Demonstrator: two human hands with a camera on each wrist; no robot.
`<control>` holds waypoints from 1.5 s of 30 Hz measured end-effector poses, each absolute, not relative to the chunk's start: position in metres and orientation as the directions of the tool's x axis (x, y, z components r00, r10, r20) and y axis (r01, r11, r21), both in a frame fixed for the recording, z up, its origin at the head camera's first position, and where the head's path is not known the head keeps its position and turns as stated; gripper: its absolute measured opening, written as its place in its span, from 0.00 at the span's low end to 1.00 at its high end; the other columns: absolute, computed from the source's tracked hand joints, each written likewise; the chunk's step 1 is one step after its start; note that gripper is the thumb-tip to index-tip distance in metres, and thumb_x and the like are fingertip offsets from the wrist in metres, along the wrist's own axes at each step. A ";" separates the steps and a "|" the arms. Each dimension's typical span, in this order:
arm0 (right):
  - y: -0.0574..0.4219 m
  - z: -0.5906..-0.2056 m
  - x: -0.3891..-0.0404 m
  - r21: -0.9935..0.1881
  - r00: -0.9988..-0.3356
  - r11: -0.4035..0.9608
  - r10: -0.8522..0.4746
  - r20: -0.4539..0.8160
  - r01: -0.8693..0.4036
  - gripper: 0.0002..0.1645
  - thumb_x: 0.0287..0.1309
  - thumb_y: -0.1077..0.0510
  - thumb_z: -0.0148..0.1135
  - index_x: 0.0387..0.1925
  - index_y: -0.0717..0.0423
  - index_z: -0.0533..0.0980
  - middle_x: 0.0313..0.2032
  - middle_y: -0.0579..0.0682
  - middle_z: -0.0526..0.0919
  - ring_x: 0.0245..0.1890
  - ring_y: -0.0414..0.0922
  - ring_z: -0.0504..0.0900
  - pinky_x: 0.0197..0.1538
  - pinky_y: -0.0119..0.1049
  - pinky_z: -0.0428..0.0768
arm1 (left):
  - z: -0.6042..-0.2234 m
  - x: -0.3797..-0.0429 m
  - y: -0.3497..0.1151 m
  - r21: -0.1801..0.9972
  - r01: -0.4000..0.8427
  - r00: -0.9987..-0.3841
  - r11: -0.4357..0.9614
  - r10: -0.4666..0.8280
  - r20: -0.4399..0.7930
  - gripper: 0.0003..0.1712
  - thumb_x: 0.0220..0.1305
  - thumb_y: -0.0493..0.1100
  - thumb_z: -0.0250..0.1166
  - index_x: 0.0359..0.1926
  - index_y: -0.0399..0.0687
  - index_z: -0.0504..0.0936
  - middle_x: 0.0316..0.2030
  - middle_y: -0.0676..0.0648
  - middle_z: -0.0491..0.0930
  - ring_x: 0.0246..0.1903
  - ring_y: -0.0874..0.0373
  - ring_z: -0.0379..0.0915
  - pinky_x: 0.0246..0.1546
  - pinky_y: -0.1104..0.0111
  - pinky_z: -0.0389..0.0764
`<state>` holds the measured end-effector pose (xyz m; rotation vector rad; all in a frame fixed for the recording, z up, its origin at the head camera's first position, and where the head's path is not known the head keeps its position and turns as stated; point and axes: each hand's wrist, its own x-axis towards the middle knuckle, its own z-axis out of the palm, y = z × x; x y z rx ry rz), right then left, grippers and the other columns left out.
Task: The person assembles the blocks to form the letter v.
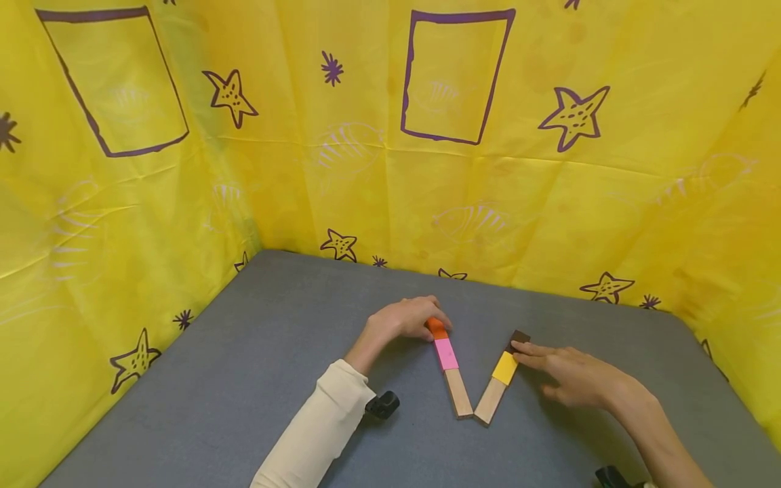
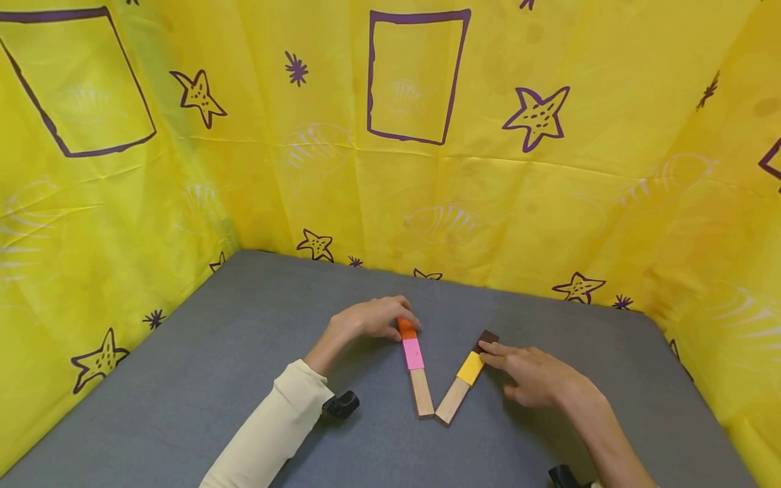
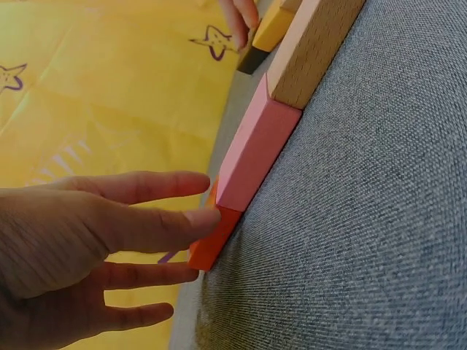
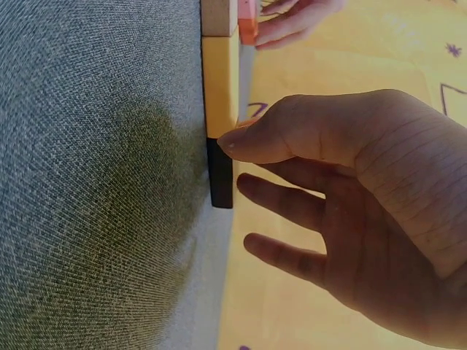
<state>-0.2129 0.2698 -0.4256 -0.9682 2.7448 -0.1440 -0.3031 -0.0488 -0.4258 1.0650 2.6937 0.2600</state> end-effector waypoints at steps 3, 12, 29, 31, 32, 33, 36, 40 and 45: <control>0.270 -0.425 -0.213 -0.166 -0.757 0.777 -0.629 -0.178 -0.607 0.38 0.58 0.61 0.71 0.72 0.55 0.74 0.76 0.58 0.69 0.65 0.65 0.80 0.62 0.67 0.77 | -0.426 -0.304 -0.049 0.253 0.658 -0.698 0.710 0.700 -0.152 0.22 0.71 0.40 0.68 0.63 0.60 0.85 0.60 0.47 0.80 0.57 0.55 0.75 0.61 0.61 0.78; 0.269 -0.427 -0.213 -0.177 -0.769 0.791 -0.611 -0.188 -0.585 0.39 0.59 0.62 0.70 0.72 0.57 0.73 0.77 0.59 0.69 0.67 0.66 0.78 0.63 0.72 0.73 | -0.428 -0.305 -0.047 0.240 0.651 -0.707 0.721 0.690 -0.155 0.20 0.72 0.41 0.67 0.63 0.58 0.86 0.57 0.46 0.82 0.54 0.56 0.75 0.58 0.64 0.78; 0.269 -0.428 -0.214 -0.158 -0.756 0.774 -0.633 -0.166 -0.613 0.38 0.59 0.62 0.71 0.72 0.57 0.73 0.76 0.58 0.70 0.65 0.64 0.80 0.62 0.66 0.77 | -0.432 -0.307 -0.047 0.224 0.652 -0.710 0.724 0.687 -0.156 0.20 0.72 0.42 0.68 0.62 0.59 0.86 0.56 0.48 0.82 0.55 0.57 0.75 0.59 0.64 0.79; 0.269 -0.427 -0.214 -0.154 -0.756 0.773 -0.634 -0.163 -0.615 0.39 0.59 0.62 0.71 0.72 0.57 0.73 0.76 0.58 0.70 0.65 0.64 0.80 0.62 0.65 0.78 | -0.431 -0.307 -0.047 0.224 0.651 -0.710 0.725 0.687 -0.156 0.20 0.72 0.42 0.68 0.62 0.59 0.86 0.56 0.48 0.82 0.55 0.57 0.75 0.59 0.64 0.79; 0.269 -0.427 -0.214 -0.152 -0.757 0.773 -0.634 -0.160 -0.615 0.39 0.59 0.62 0.71 0.72 0.57 0.73 0.76 0.58 0.70 0.65 0.64 0.80 0.62 0.64 0.78 | -0.431 -0.307 -0.047 0.224 0.652 -0.709 0.724 0.687 -0.157 0.20 0.72 0.42 0.68 0.62 0.59 0.86 0.56 0.48 0.82 0.55 0.56 0.75 0.59 0.64 0.79; 0.269 -0.427 -0.214 -0.151 -0.758 0.774 -0.633 -0.158 -0.616 0.39 0.60 0.62 0.71 0.72 0.57 0.73 0.76 0.58 0.70 0.65 0.64 0.80 0.62 0.65 0.78 | -0.431 -0.306 -0.046 0.226 0.653 -0.708 0.723 0.688 -0.158 0.20 0.72 0.42 0.68 0.62 0.58 0.86 0.56 0.48 0.82 0.55 0.56 0.75 0.59 0.64 0.79; 0.269 -0.427 -0.214 -0.151 -0.759 0.774 -0.632 -0.154 -0.614 0.39 0.60 0.61 0.71 0.73 0.57 0.72 0.76 0.58 0.70 0.65 0.64 0.80 0.62 0.66 0.78 | -0.431 -0.307 -0.046 0.227 0.656 -0.705 0.720 0.692 -0.158 0.20 0.72 0.42 0.68 0.63 0.58 0.86 0.56 0.47 0.82 0.55 0.56 0.75 0.60 0.64 0.79; 0.269 -0.427 -0.214 -0.158 -0.762 0.779 -0.627 -0.162 -0.607 0.38 0.60 0.62 0.71 0.72 0.57 0.73 0.76 0.59 0.70 0.66 0.65 0.79 0.62 0.71 0.75 | -0.431 -0.307 -0.046 0.229 0.658 -0.702 0.717 0.695 -0.159 0.20 0.72 0.42 0.68 0.62 0.58 0.86 0.56 0.47 0.82 0.54 0.56 0.74 0.59 0.64 0.78; 0.270 -0.427 -0.215 -0.156 -0.762 0.781 -0.624 -0.172 -0.605 0.38 0.60 0.62 0.71 0.72 0.57 0.73 0.76 0.59 0.70 0.66 0.65 0.80 0.62 0.69 0.76 | -0.431 -0.307 -0.045 0.228 0.662 -0.698 0.714 0.698 -0.160 0.19 0.72 0.42 0.68 0.61 0.58 0.87 0.55 0.48 0.83 0.54 0.57 0.74 0.60 0.65 0.78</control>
